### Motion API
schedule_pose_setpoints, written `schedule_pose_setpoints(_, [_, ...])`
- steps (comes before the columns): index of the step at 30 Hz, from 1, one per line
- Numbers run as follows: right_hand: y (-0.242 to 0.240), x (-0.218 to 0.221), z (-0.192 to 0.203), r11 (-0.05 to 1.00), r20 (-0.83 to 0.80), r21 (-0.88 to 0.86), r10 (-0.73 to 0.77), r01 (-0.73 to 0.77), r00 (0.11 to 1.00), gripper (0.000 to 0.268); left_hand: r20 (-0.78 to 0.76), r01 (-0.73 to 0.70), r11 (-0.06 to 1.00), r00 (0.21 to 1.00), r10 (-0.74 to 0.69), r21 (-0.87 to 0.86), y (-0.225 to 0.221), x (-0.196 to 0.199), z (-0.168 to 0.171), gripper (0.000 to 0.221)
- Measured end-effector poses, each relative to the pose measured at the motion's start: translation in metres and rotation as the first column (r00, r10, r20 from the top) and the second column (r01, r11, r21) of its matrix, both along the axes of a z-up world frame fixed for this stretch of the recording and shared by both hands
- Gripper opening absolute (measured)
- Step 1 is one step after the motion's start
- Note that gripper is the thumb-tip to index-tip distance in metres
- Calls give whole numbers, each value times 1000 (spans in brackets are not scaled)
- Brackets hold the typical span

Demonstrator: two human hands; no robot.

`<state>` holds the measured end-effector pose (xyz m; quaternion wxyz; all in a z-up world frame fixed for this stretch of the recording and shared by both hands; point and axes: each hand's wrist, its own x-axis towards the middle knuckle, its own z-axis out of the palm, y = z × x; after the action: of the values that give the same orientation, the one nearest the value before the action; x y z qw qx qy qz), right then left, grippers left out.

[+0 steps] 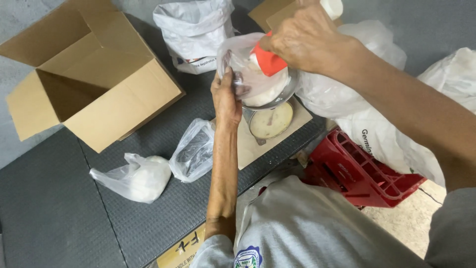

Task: Scooping white powdered and crystalline material from large sacks into small plastic bags, weighing them on a scale, and sealing the bags.

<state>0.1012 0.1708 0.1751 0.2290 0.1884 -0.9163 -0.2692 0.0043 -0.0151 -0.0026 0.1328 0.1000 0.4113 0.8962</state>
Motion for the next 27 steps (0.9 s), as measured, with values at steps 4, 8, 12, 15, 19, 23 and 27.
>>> schedule_pose_setpoints(4, [4, 0, -10, 994, -100, 7, 108, -108, 989, 13, 44, -7, 1000, 999, 9, -28, -1, 3, 8, 30])
schedule_pose_setpoints(8, [3, 3, -12, 994, -102, 39, 101, -97, 990, 9, 74, 23, 1000, 997, -21, -16, 1, 7, 16, 34])
schedule_pose_setpoints(12, [4, 7, -11, 999, -26, 50, 3, -2, 1000, 7, 96, 19, 1000, 995, -19, -4, 1, 10, 21, 36])
schedule_pose_setpoints(15, [1, 18, -4, 996, -166, 25, 90, -87, 982, 6, 82, 27, 999, 996, -29, 32, -1, 5, 13, 35])
schedule_pose_setpoints(19, [9, 18, -20, 988, -251, -17, 143, -152, 957, 9, 74, 39, 998, 996, -44, 57, -2, 4, 11, 35])
schedule_pose_setpoints(23, [18, 22, -39, 994, -214, -50, 79, -92, 974, 11, 68, 33, 999, 997, -35, 42, -1, 4, 9, 36])
schedule_pose_setpoints(27, [25, 28, -52, 988, -179, -141, 39, -65, 983, 12, 66, -5, 999, 998, 2, 37, -3, 6, 7, 38])
